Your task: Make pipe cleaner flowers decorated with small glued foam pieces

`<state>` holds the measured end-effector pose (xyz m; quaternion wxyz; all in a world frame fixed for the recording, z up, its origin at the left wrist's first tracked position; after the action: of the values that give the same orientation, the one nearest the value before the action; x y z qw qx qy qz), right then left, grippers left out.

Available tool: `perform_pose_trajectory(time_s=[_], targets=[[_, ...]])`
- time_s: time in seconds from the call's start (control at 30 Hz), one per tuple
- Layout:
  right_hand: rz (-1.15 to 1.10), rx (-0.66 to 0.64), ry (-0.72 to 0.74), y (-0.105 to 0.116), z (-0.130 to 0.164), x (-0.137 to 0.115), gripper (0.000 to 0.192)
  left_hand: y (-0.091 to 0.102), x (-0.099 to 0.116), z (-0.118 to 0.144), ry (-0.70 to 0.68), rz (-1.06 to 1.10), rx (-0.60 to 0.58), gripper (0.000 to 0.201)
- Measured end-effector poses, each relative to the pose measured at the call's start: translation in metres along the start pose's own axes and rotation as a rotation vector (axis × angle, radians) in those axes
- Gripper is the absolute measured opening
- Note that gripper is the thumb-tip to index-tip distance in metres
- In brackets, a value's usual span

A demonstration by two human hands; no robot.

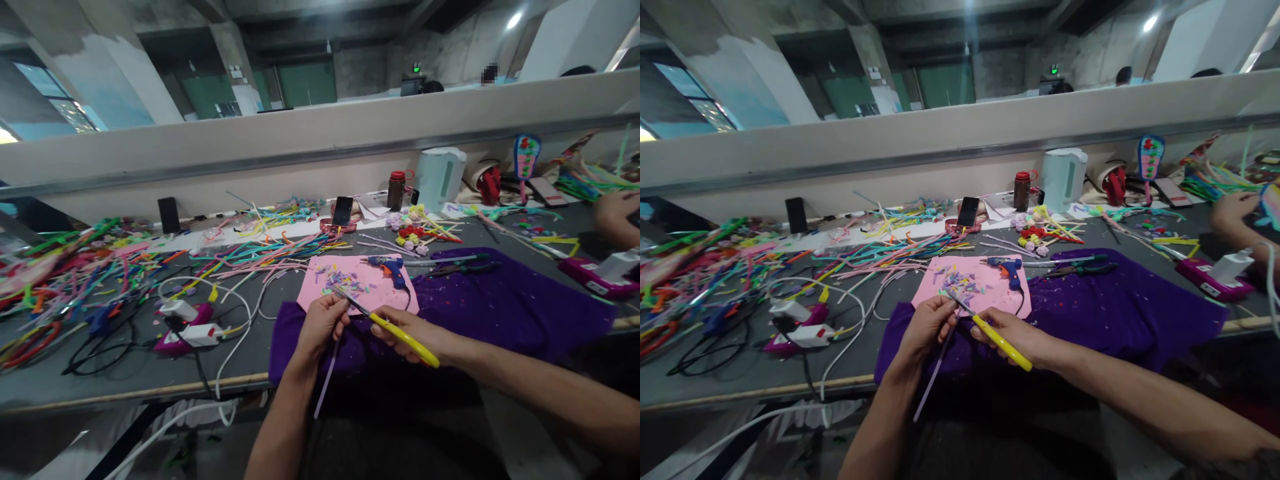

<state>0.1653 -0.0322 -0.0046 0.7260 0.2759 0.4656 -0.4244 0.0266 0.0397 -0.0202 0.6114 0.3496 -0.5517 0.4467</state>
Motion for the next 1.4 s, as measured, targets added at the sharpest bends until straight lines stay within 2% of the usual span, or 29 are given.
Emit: perform_pose_trajectory(time_s=[0.2,0.43,0.63,0.87,1.07,1.2,1.33,1.4], targets=[[-0.082,0.008,-0.067,0.008,-0.008,0.001,0.029,0.004,-0.002,0.0,-0.009,-0.063,0.024,0.03],[0.002,0.024,-0.119,0.016,-0.02,0.003,0.031,0.009,-0.003,-0.003,-0.009,-0.254,0.17,0.03],[-0.088,0.017,-0.085,0.019,-0.021,0.004,0.031,0.015,-0.006,-0.004,-0.021,-0.292,0.201,0.031],[-0.43,-0.19,-0.053,0.014,0.001,0.0,0.036,0.031,0.013,-0.003,-0.12,-0.445,0.299,0.032],[-0.481,-0.286,-0.023,0.01,0.016,-0.003,0.045,0.04,0.031,-0.006,-0.203,-0.714,0.401,0.03],[-0.288,-0.127,0.114,0.03,0.022,-0.005,0.039,0.045,0.036,-0.008,-0.201,-0.817,0.438,0.029],[0.085,0.089,0.225,0.061,0.031,-0.008,0.035,0.049,0.046,-0.01,-0.216,-0.962,0.505,0.022],[0.3,0.244,0.275,0.08,0.037,-0.011,0.041,0.05,0.049,-0.012,-0.23,-1.04,0.542,0.02]])
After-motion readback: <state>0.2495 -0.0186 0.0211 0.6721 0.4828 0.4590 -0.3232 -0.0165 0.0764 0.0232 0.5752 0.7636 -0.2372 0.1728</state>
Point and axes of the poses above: each hand's wrist, its own z-axis away from the middle knuckle, its own y-axis out of the back of the hand, x = y × z, the point moved 7 cm from there along -z, towards the middle knuckle, and after that the axes turned 2 degrees about -x, right-handed, at the moved point
